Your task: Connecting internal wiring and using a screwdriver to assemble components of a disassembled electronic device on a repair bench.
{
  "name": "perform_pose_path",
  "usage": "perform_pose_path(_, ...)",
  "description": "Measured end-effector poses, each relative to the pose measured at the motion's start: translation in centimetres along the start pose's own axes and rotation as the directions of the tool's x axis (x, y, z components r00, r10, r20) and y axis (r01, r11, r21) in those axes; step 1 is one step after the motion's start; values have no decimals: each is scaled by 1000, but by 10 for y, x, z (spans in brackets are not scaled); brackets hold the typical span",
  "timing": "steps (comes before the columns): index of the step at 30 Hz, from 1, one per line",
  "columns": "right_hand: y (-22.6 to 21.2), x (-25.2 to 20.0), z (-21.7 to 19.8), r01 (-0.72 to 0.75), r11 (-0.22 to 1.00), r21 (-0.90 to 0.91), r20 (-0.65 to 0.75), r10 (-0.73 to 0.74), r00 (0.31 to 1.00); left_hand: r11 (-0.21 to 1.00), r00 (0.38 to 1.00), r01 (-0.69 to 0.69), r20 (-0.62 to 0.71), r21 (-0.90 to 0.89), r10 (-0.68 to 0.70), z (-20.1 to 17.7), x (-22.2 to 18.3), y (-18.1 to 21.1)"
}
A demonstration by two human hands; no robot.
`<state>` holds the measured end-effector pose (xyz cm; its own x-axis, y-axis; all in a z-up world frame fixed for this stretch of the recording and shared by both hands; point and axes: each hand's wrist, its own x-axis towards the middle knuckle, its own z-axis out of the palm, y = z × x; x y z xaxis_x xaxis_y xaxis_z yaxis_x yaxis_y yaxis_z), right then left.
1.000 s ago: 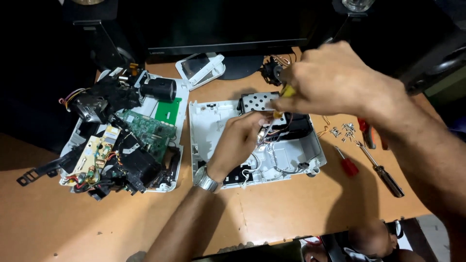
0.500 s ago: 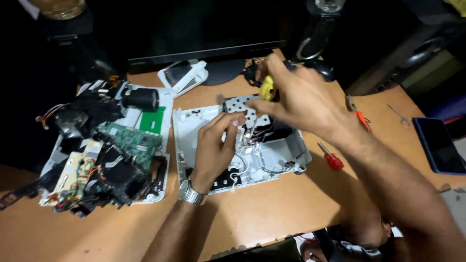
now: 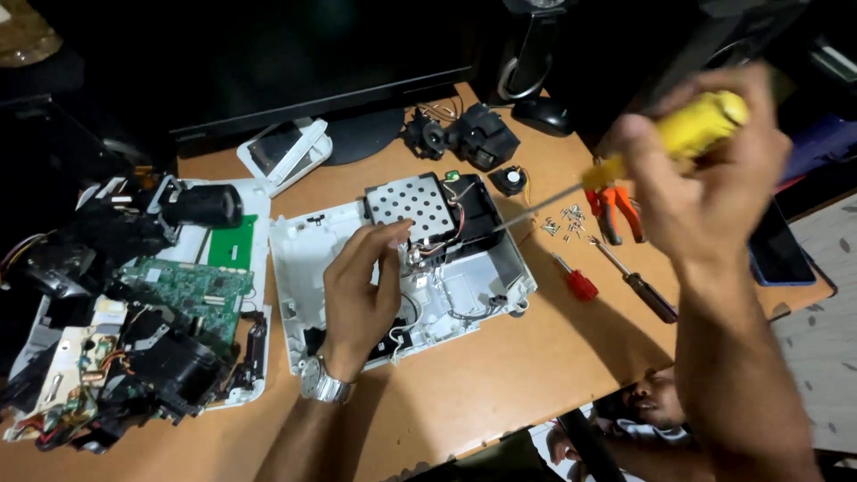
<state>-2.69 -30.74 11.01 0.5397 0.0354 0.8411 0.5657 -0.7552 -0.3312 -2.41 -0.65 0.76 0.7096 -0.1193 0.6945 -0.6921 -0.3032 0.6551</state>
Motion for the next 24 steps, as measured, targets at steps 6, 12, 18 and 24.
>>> perform_pose_path(6, 36, -50, -9, -171, 968, 183, -230, 212, 950, 991, 999, -38, -10, 126, 40, 3, -2, -3)
perform_pose_path(12, -1, -104, 48, -435, 472, 766, -114, 767, 632, 902, 991, 34, -130, 430, 25, -1, -1, -11)
perform_pose_path(18, 0, -147, 86, -519, 468, 715, 27, 723, 690, 542, 841, 485, -195, 687, -505, -19, 2, 9)
perform_pose_path(24, 23, -161, 88, -625, 535, 569, 220, 633, 742, 442, 736, 593, -228, 673, -638, -27, -8, -14)
